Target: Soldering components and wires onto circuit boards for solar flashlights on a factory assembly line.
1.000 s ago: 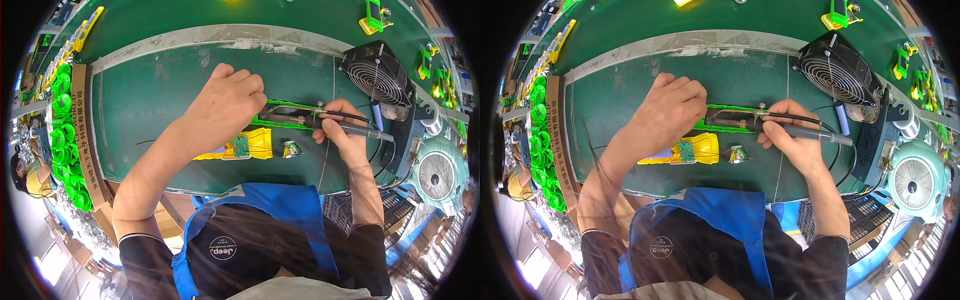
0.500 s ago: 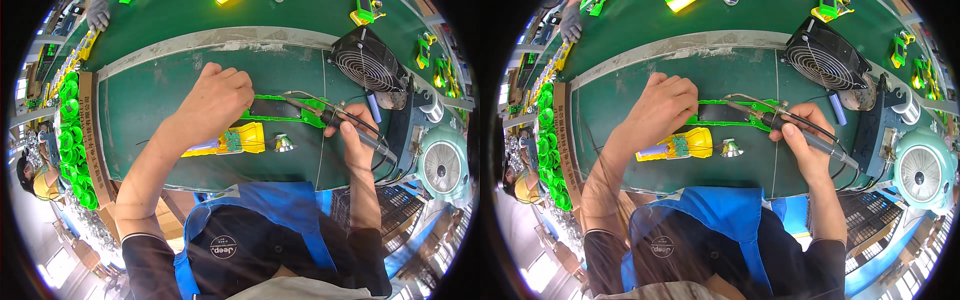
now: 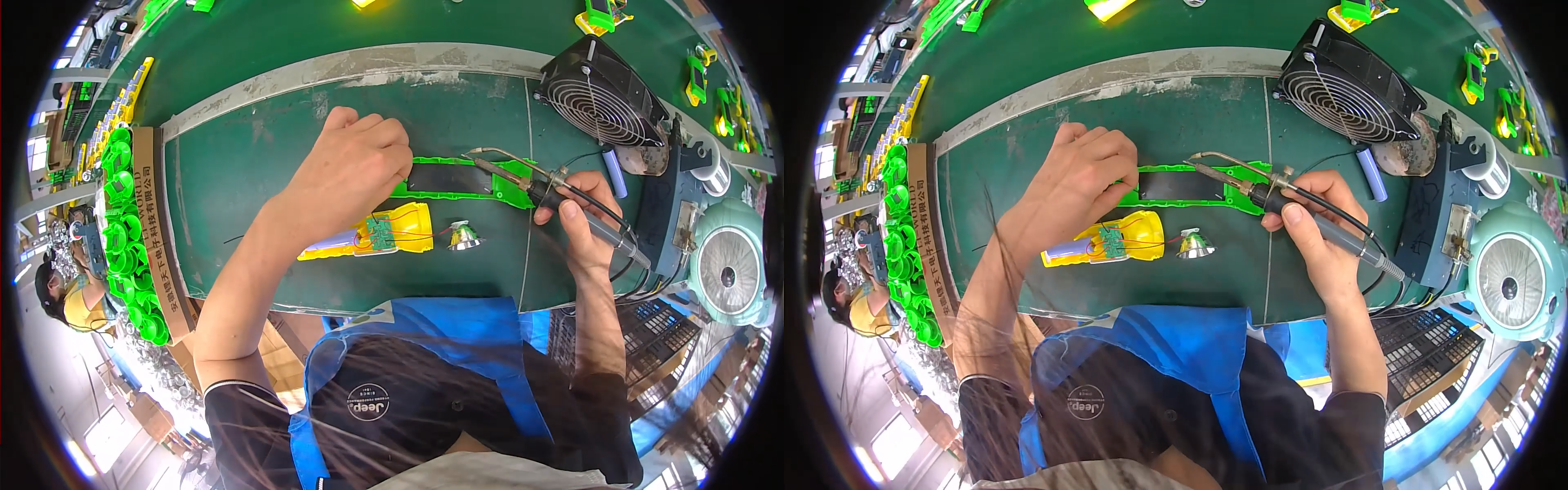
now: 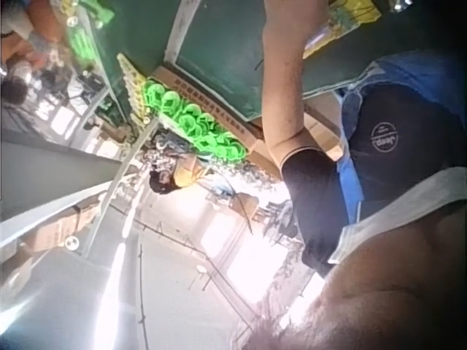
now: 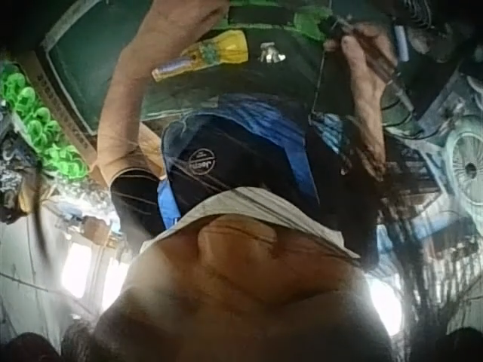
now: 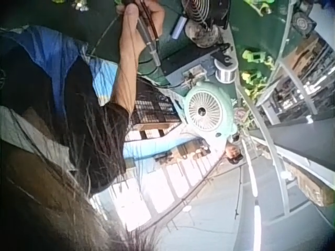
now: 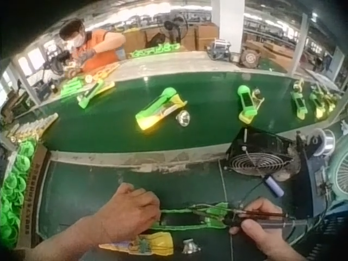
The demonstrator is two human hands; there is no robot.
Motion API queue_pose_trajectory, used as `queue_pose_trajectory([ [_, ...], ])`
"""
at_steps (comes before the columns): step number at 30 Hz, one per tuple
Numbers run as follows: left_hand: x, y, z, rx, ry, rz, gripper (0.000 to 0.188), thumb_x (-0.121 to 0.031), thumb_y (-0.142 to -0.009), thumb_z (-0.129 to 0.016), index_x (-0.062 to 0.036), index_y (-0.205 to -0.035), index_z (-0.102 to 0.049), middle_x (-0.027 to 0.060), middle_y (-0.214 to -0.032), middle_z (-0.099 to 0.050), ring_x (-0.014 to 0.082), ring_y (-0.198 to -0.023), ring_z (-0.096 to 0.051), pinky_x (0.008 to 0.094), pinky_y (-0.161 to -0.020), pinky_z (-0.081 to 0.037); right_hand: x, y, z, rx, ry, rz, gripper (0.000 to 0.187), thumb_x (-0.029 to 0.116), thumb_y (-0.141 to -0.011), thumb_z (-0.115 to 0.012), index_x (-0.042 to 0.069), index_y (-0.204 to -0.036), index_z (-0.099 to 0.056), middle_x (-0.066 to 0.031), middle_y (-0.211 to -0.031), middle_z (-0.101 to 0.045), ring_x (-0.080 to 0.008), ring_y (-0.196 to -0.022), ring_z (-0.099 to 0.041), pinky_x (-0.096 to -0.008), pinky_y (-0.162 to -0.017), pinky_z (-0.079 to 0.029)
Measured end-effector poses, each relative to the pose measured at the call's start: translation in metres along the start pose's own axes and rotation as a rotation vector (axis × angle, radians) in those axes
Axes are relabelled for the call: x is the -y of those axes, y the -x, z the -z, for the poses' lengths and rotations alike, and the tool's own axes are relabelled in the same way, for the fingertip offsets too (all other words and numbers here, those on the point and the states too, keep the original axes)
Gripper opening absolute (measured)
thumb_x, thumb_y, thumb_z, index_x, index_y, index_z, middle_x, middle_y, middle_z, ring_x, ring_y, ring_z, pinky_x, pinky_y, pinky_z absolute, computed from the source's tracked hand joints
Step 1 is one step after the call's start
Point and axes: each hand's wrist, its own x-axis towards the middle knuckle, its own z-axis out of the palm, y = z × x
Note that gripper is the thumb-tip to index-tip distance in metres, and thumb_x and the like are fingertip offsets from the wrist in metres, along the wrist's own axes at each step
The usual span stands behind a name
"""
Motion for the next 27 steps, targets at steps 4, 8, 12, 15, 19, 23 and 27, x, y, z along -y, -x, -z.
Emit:
queue_pose_trajectory([
  [4, 0.001, -0.001, -0.001, -0.015, -0.015, -0.014, 0.001, -0.008, -0.077, -0.066, -0.0084, -0.076, -0.066, 0.0032, -0.086, -0.057, 0.0189, -0.086, -0.057, 0.0366, -0.084, -0.038, -0.001, -0.001, -0.003, -0.028, -0.024, -0.007, 0.024, 0.016, -0.091, -0.065, -0.002, -0.101, -0.054, -0.0114, -0.083, -0.067, -0.0149, -0.075, -0.067, -0.0281, -0.073, -0.054],
  [8, 0.004, -0.002, -0.001, 0.027, 0.018, 0.0, 0.009, -0.007, -0.077, -0.067, -0.009, -0.079, -0.058, 0.0029, -0.091, -0.055, 0.021, -0.089, -0.056, 0.0377, -0.084, -0.036, -0.002, -0.003, -0.002, -0.015, 0.0, -0.023, 0.025, 0.018, -0.09, -0.065, -0.002, -0.1, -0.054, -0.0115, -0.084, -0.067, -0.0147, -0.075, -0.066, -0.0283, -0.073, -0.054],
  [12, 0.008, 0.001, 0.0, 0.013, 0.081, -0.025, 0.009, -0.008, -0.077, -0.068, -0.0094, -0.083, -0.062, 0.0032, -0.092, -0.056, 0.0222, -0.087, -0.056, 0.0376, -0.083, -0.037, 0.001, -0.003, -0.006, -0.034, -0.022, -0.082, 0.028, 0.021, -0.09, -0.066, -0.002, -0.1, -0.054, -0.0112, -0.084, -0.067, -0.0148, -0.075, -0.066, -0.0284, -0.073, -0.054],
  [15, 0.004, 0.011, 0.011, -0.089, 0.138, -0.008, 0.014, -0.008, -0.074, -0.071, -0.0101, -0.085, -0.064, 0.004, -0.093, -0.056, 0.0224, -0.087, -0.056, 0.0378, -0.081, -0.039, 0.004, 0.004, -0.005, -0.076, 0.002, -0.074, 0.029, 0.022, -0.09, -0.067, -0.001, -0.101, -0.053, -0.0113, -0.083, -0.066, -0.015, -0.076, -0.066, -0.028, -0.073, -0.053],
  [19, -0.033, 0.032, 0.016, -0.2, 0.115, 0.127, 0.022, -0.011, -0.066, -0.077, -0.0116, -0.085, -0.066, 0.0037, -0.095, -0.055, 0.0233, -0.087, -0.054, 0.0382, -0.079, -0.039, -0.005, 0.004, 0.003, -0.142, 0.106, 0.145, 0.034, 0.029, -0.092, -0.064, -0.001, -0.103, -0.051, -0.0131, -0.084, -0.067, -0.015, -0.079, -0.065, -0.0276, -0.076, -0.049],
  [23, -0.043, 0.039, -0.019, -0.324, 0.055, 0.192, 0.022, -0.008, -0.065, -0.077, -0.0127, -0.082, -0.066, 0.0025, -0.096, -0.055, 0.0243, -0.089, -0.052, 0.0385, -0.08, -0.038, -0.008, -0.018, -0.016, -0.179, 0.061, 0.187, 0.033, 0.031, -0.093, -0.063, 0.002, -0.107, -0.052, -0.0117, -0.087, -0.068, -0.0139, -0.081, -0.063, -0.0274, -0.075, -0.046],
  [27, -0.048, 0.041, -0.031, -0.457, 0.037, 0.075, 0.019, -0.004, -0.068, -0.074, -0.0101, -0.084, -0.065, 0.003, -0.096, -0.06, 0.0245, -0.093, -0.056, 0.0381, -0.083, -0.037, -0.024, -0.038, -0.038, -0.189, -0.124, 0.221, 0.027, 0.023, -0.097, -0.056, 0.002, -0.113, -0.052, -0.014, -0.099, -0.065, -0.0193, -0.087, -0.063, -0.0354, -0.087, -0.046],
])
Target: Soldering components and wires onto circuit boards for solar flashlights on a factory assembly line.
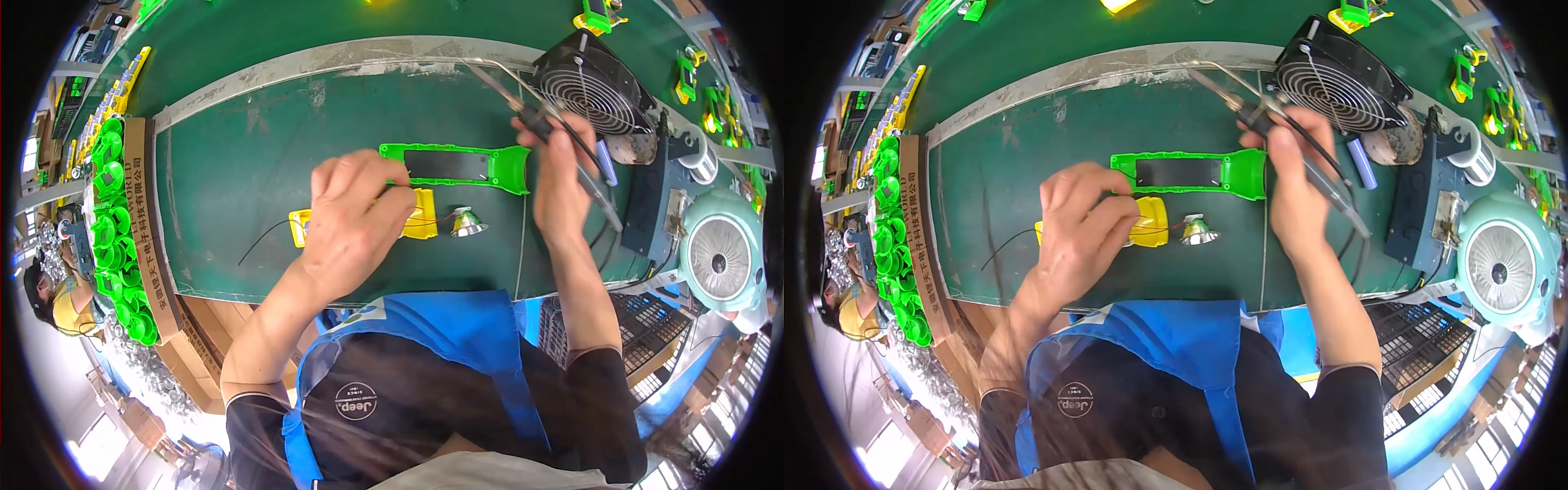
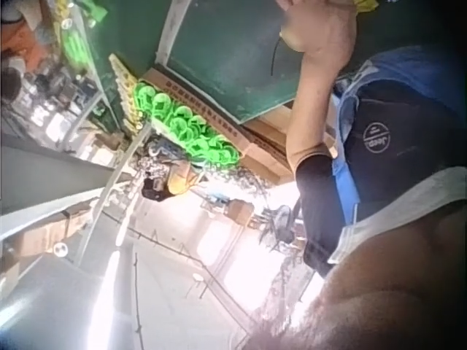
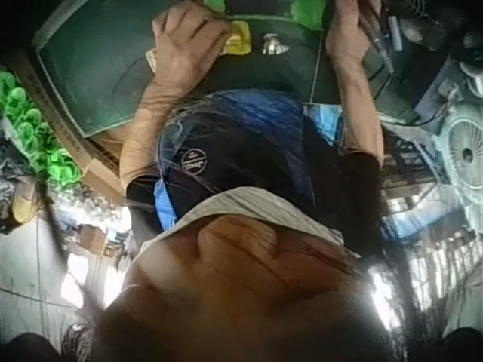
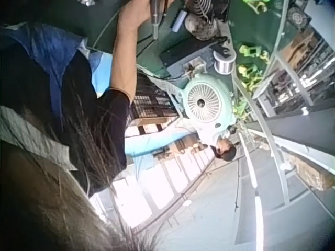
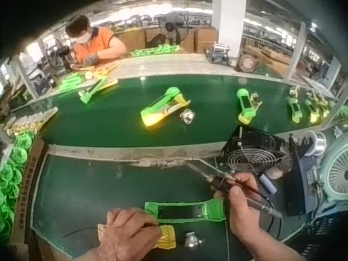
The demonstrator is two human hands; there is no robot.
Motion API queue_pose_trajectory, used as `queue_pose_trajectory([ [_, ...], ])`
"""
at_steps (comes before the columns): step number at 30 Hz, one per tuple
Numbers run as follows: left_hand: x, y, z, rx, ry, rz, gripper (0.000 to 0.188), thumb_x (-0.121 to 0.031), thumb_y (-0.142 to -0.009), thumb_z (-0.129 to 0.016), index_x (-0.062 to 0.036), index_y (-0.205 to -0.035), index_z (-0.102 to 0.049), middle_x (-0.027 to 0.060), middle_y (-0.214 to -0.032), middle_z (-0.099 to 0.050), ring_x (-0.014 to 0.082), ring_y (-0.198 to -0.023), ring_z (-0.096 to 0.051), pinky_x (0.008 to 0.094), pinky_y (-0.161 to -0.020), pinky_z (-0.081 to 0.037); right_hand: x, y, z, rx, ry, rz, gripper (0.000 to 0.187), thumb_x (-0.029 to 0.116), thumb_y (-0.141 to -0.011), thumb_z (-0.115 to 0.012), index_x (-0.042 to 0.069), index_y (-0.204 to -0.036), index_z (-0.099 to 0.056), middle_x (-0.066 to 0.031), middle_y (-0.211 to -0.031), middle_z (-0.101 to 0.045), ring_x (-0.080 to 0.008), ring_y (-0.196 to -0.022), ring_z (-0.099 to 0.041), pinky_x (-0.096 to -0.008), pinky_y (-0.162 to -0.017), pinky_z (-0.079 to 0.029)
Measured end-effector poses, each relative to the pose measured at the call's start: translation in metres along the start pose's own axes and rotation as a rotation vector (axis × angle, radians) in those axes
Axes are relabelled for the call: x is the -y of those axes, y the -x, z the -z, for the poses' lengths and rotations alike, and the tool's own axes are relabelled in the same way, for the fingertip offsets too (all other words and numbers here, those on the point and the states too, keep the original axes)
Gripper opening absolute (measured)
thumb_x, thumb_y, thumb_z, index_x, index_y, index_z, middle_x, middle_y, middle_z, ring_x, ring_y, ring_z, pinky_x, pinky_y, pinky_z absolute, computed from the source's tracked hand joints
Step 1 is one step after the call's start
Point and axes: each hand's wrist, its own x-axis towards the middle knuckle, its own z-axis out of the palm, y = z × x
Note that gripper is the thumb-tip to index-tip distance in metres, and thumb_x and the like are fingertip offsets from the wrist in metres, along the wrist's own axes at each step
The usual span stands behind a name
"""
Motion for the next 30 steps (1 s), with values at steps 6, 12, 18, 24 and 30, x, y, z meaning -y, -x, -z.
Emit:
queue_pose_trajectory([
  [6, -0.028, -0.003, -0.021, -0.049, -0.01, -0.014, 0.017, -0.006, -0.072, -0.071, -0.0105, -0.087, -0.065, 0.0014, -0.086, -0.063, 0.0213, -0.087, -0.058, 0.0368, -0.083, -0.038, 0.003, 0.025, -0.036, 0.05, -0.074, -0.171, 0.029, 0.03, -0.098, -0.058, 0.005, -0.113, -0.05, -0.0069, -0.101, -0.061, -0.0119, -0.087, -0.06, -0.0282, -0.083, -0.047],
  [12, -0.027, -0.01, -0.033, -0.01, -0.158, 0.122, 0.014, -0.009, -0.073, -0.062, -0.0098, -0.087, -0.063, 0.0037, -0.084, -0.06, 0.0215, -0.087, -0.058, 0.0383, -0.085, -0.039, 0.008, 0.036, -0.022, 0.069, -0.287, -0.204, 0.032, 0.028, -0.095, -0.063, 0.002, -0.109, -0.051, -0.0068, -0.096, -0.061, -0.014, -0.088, -0.059, -0.029, -0.083, -0.046],
  [18, -0.027, -0.023, -0.026, 0.171, -0.26, 0.139, 0.01, -0.008, -0.076, -0.062, -0.0141, -0.083, -0.061, -0.0002, -0.08, -0.057, 0.019, -0.084, -0.058, 0.0389, -0.085, -0.038, 0.025, 0.015, 0.045, 0.247, -0.139, -0.4, 0.032, 0.028, -0.089, -0.065, 0.0, -0.097, -0.052, -0.0114, -0.085, -0.061, -0.0137, -0.067, -0.056, -0.0297, -0.07, -0.048],
  [24, -0.024, -0.03, -0.024, 0.29, -0.278, 0.123, 0.01, -0.007, -0.076, -0.061, -0.0147, -0.082, -0.061, -0.0001, -0.078, -0.056, 0.0195, -0.083, -0.057, 0.0401, -0.085, -0.038, 0.035, 0.002, 0.05, 0.386, 0.031, -0.522, 0.019, 0.015, -0.087, -0.068, 0.0, -0.092, -0.056, -0.0054, -0.073, -0.063, -0.0095, -0.065, -0.061, -0.0234, -0.062, -0.047],
  [30, -0.024, -0.033, -0.023, 0.297, -0.266, 0.132, 0.008, -0.007, -0.075, -0.062, -0.0145, -0.078, -0.06, 0.0002, -0.075, -0.055, 0.0194, -0.082, -0.056, 0.0399, -0.084, -0.038, 0.036, -0.002, 0.045, 0.435, 0.075, -0.532, 0.019, 0.014, -0.085, -0.069, 0.0, -0.091, -0.057, -0.0048, -0.075, -0.064, -0.0095, -0.065, -0.061, -0.0233, -0.061, -0.048],
])
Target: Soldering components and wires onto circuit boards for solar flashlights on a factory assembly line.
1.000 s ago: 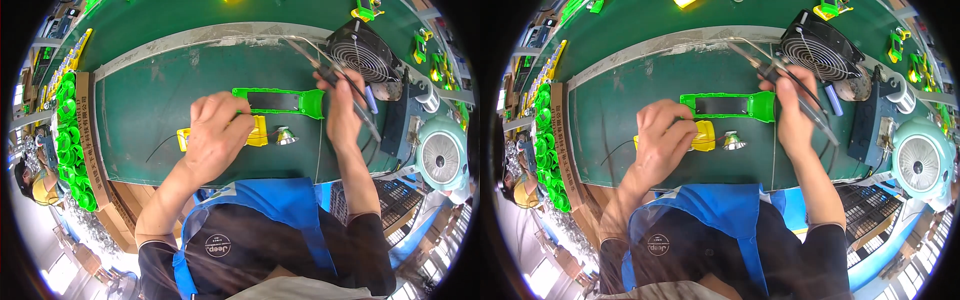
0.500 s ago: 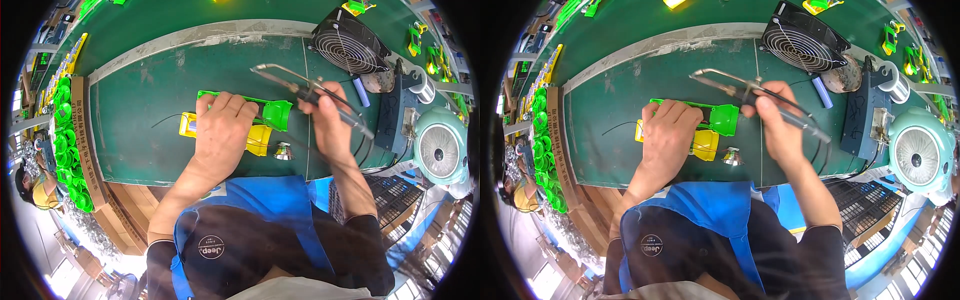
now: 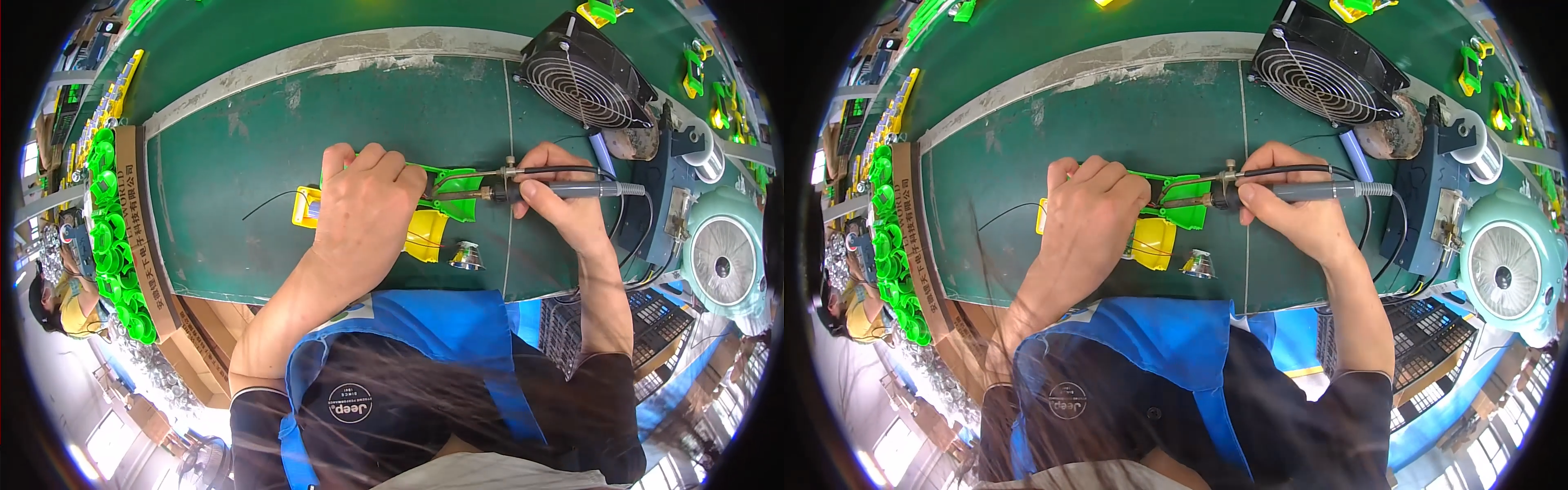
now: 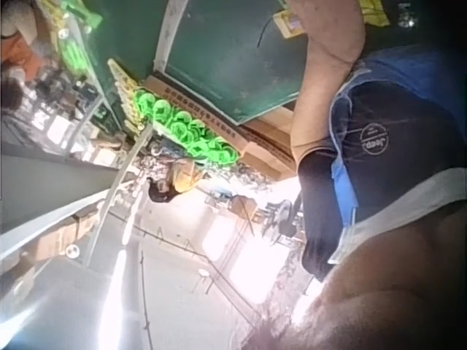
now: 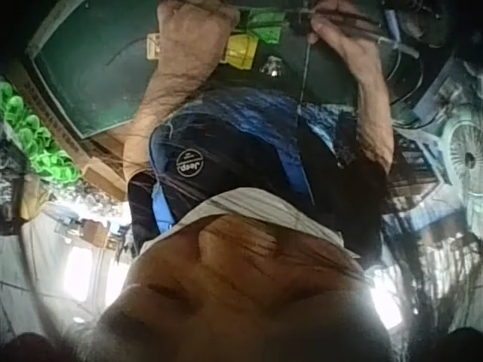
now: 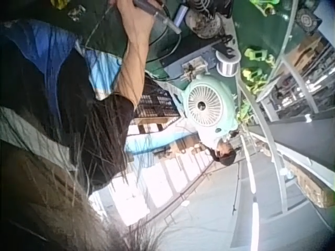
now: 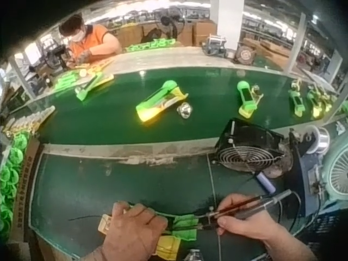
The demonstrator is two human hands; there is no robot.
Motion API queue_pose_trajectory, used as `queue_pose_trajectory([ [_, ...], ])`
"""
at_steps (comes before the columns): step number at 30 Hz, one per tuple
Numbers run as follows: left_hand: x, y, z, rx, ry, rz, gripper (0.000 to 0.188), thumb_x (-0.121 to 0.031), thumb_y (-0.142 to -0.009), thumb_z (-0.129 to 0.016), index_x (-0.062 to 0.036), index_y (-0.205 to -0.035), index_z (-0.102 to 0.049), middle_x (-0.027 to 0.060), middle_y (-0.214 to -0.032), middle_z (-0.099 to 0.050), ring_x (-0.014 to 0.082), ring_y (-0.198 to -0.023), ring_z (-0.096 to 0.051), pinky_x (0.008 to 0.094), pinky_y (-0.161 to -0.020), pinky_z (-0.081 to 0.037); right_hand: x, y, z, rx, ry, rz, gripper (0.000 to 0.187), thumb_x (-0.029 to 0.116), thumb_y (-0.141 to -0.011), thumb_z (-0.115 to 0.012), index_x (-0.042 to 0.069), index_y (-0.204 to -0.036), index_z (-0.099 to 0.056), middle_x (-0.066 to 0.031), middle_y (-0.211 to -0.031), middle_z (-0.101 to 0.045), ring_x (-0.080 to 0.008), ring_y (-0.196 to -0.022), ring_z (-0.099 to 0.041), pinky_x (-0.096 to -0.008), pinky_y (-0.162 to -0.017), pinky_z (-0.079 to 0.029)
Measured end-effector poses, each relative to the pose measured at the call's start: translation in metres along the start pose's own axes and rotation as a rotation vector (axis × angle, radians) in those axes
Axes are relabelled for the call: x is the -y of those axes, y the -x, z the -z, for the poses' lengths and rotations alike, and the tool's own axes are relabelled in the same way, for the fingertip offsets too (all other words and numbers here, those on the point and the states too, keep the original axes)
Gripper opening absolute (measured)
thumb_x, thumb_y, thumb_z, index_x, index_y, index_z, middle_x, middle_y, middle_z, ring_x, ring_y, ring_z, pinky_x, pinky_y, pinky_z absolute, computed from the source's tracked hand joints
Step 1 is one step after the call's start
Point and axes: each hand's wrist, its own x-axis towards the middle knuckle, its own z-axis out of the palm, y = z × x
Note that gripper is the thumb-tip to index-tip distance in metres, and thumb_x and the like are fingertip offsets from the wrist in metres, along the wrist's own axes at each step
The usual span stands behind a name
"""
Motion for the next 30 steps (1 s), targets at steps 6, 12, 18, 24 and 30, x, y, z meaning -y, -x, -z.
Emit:
queue_pose_trajectory([
  [6, -0.002, 0.0, -0.003, -0.016, -0.023, 0.016, 0.006, -0.008, -0.075, -0.061, -0.0136, -0.076, -0.06, 0.0006, -0.074, -0.055, 0.0193, -0.081, -0.056, 0.0395, -0.083, -0.037, -0.004, 0.004, -0.002, -0.025, 0.068, 0.04, 0.02, 0.015, -0.087, -0.068, 0.0, -0.092, -0.056, -0.0058, -0.077, -0.063, -0.0108, -0.064, -0.062, -0.0233, -0.061, -0.05],
  [12, -0.004, 0.0, -0.003, -0.005, -0.045, 0.046, 0.005, -0.009, -0.077, -0.061, -0.0135, -0.076, -0.06, 0.0011, -0.074, -0.054, 0.019, -0.081, -0.056, 0.0389, -0.084, -0.036, -0.015, 0.018, -0.001, -0.103, 0.031, 0.106, 0.026, 0.022, -0.087, -0.068, 0.0, -0.093, -0.055, -0.0078, -0.077, -0.064, -0.0137, -0.065, -0.063, -0.0287, -0.069, -0.053],
  [18, -0.006, 0.002, -0.002, 0.004, -0.043, 0.069, 0.006, -0.009, -0.08, -0.06, -0.0137, -0.076, -0.06, 0.0012, -0.075, -0.056, 0.0194, -0.081, -0.055, 0.0401, -0.084, -0.036, -0.032, 0.024, -0.017, -0.27, -0.008, 0.411, 0.042, 0.036, -0.093, -0.063, 0.002, -0.108, -0.045, -0.0144, -0.086, -0.062, -0.0213, -0.075, -0.065, -0.0402, -0.078, -0.053],
  [24, -0.007, 0.0, -0.003, 0.01, -0.049, 0.049, 0.005, -0.01, -0.078, -0.062, -0.0143, -0.076, -0.061, 0.0006, -0.075, -0.055, 0.0194, -0.081, -0.056, 0.0408, -0.085, -0.036, -0.052, 0.014, -0.052, -0.114, 0.071, 0.649, 0.033, 0.009, -0.093, -0.063, -0.003, -0.116, -0.044, -0.0154, -0.104, -0.052, -0.0248, -0.091, -0.069, -0.031, -0.076, -0.056],
  [30, -0.008, -0.002, -0.002, -0.004, -0.048, 0.039, 0.005, -0.005, -0.071, -0.061, -0.0091, -0.073, -0.06, 0.0051, -0.074, -0.057, 0.0214, -0.082, -0.058, 0.0408, -0.086, -0.037, -0.048, 0.018, -0.054, -0.131, -0.006, 0.537, 0.033, 0.016, -0.094, -0.063, -0.001, -0.114, -0.044, -0.0151, -0.104, -0.057, -0.0235, -0.091, -0.069, -0.0319, -0.078, -0.055],
])
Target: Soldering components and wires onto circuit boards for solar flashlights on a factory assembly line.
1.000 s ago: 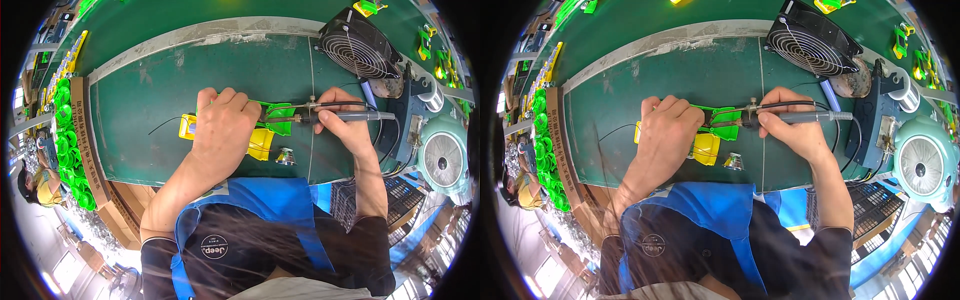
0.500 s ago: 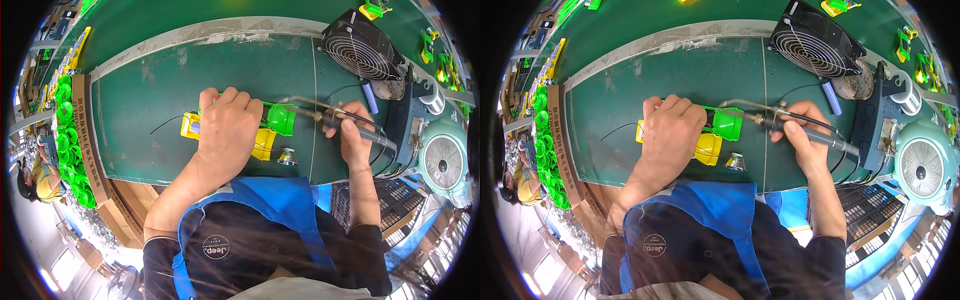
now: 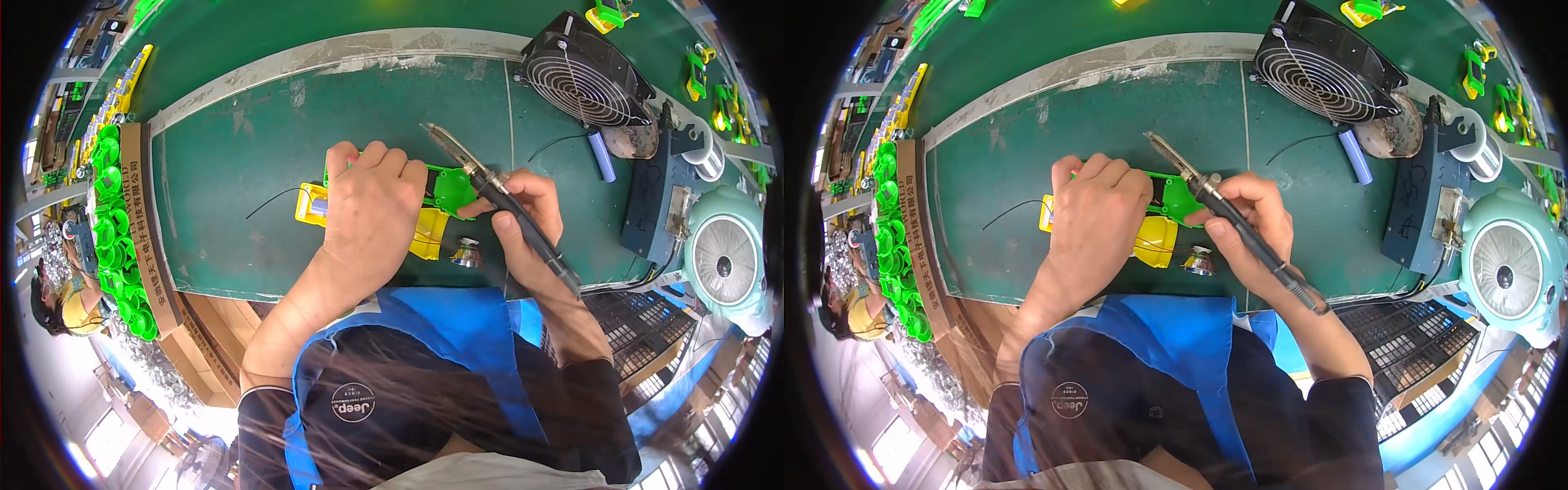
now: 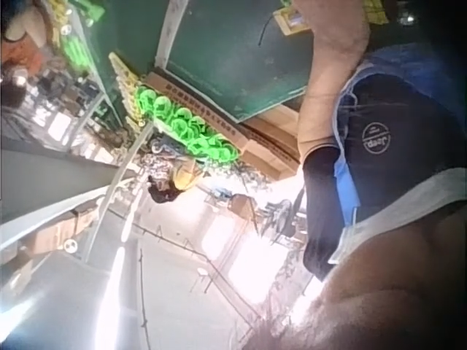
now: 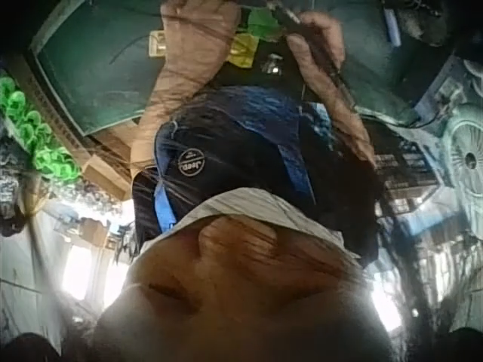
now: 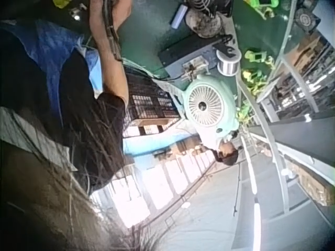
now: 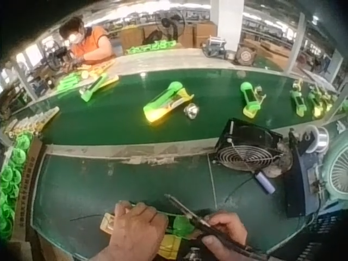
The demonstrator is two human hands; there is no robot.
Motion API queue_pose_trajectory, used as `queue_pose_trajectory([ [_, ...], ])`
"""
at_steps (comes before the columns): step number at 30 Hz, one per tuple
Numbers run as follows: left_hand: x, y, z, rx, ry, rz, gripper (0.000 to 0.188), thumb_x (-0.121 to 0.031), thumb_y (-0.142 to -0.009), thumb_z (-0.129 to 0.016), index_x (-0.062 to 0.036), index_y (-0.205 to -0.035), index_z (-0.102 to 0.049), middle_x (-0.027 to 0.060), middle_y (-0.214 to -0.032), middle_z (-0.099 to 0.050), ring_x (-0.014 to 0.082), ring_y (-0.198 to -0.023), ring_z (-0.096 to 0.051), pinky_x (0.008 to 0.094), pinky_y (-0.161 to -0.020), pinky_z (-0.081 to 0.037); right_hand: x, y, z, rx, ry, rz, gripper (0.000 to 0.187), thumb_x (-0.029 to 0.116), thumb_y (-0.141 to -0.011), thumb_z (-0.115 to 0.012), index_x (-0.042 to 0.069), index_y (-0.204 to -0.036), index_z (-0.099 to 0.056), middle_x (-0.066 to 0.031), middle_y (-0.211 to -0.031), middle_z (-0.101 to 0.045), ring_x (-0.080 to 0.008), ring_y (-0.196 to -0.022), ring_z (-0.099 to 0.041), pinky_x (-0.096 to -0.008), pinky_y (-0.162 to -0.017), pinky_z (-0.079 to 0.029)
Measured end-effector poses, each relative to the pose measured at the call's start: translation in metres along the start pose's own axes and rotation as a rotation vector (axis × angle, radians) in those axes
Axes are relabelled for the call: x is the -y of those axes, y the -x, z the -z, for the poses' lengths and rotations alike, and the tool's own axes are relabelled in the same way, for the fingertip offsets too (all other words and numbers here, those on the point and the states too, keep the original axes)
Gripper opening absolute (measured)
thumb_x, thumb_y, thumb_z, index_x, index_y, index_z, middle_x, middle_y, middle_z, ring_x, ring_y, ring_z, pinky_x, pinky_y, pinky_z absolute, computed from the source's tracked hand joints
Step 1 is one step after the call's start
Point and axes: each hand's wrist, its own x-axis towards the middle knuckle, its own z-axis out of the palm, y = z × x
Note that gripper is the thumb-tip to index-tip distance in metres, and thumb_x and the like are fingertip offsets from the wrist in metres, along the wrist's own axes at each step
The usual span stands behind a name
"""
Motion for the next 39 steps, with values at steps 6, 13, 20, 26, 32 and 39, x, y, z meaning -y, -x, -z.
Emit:
queue_pose_trajectory([
  [6, 0.005, 0.003, -0.001, -0.057, 0.029, 0.02, 0.006, -0.011, -0.081, -0.063, -0.0128, -0.076, -0.062, 0.0002, -0.073, -0.057, 0.0197, -0.08, -0.057, 0.0418, -0.086, -0.037, 0.005, -0.001, 0.006, -0.132, 0.11, -0.109, 0.041, 0.038, -0.097, -0.055, 0.0, -0.11, -0.044, -0.0142, -0.094, -0.063, -0.0194, -0.083, -0.062, -0.0362, -0.085, -0.048],
  [13, 0.007, 0.056, 0.064, 0.003, 0.132, -0.035, 0.011, -0.008, -0.075, -0.071, -0.0097, -0.085, -0.066, 0.004, -0.089, -0.063, 0.024, -0.087, -0.06, 0.0374, -0.078, -0.043, -0.009, -0.001, 0.014, -0.229, -0.097, -0.034, 0.034, 0.029, -0.096, -0.059, 0.001, -0.109, -0.046, -0.0128, -0.087, -0.062, -0.0189, -0.08, -0.059, -0.0355, -0.081, -0.049],
  [20, 0.049, 0.079, 0.059, -0.216, 0.198, 0.153, 0.031, -0.004, -0.079, -0.067, -0.0058, -0.11, -0.068, 0.0102, -0.107, -0.066, 0.0283, -0.093, -0.061, 0.04, -0.08, -0.048, -0.006, -0.002, 0.013, -0.242, -0.164, -0.068, 0.025, 0.018, -0.095, -0.061, 0.001, -0.108, -0.048, -0.0117, -0.086, -0.063, -0.0161, -0.077, -0.06, -0.0303, -0.076, -0.049],
  [26, 0.062, 0.061, 0.04, -0.055, 0.52, -0.158, 0.028, 0.001, -0.072, -0.072, -0.0094, -0.098, -0.073, 0.0025, -0.097, -0.068, 0.0222, -0.081, -0.056, 0.0337, -0.077, -0.043, 0.011, 0.016, 0.021, -0.173, -0.213, -0.132, 0.022, 0.015, -0.093, -0.062, 0.002, -0.105, -0.05, -0.0106, -0.082, -0.061, -0.0157, -0.072, -0.058, -0.029, -0.068, -0.049],
  [32, 0.05, 0.054, 0.026, -0.058, 0.45, -0.2, 0.018, -0.002, -0.07, -0.074, -0.0113, -0.082, -0.064, 0.0001, -0.082, -0.06, 0.0204, -0.083, -0.053, 0.0362, -0.084, -0.037, 0.024, 0.004, 0.021, -0.055, -0.173, -0.298, 0.019, 0.015, -0.09, -0.064, 0.001, -0.097, -0.054, -0.0079, -0.073, -0.062, -0.0132, -0.063, -0.06, -0.0265, -0.062, -0.05],
  [39, 0.034, 0.051, 0.031, 0.05, 0.359, -0.098, 0.016, -0.003, -0.071, -0.072, -0.0104, -0.08, -0.061, 0.0014, -0.083, -0.053, 0.0208, -0.086, -0.052, 0.0369, -0.087, -0.036, 0.028, -0.009, 0.018, 0.128, -0.114, -0.431, 0.016, 0.013, -0.089, -0.063, 0.0, -0.094, -0.055, -0.0073, -0.07, -0.063, -0.0113, -0.062, -0.061, -0.0248, -0.059, -0.05],
])
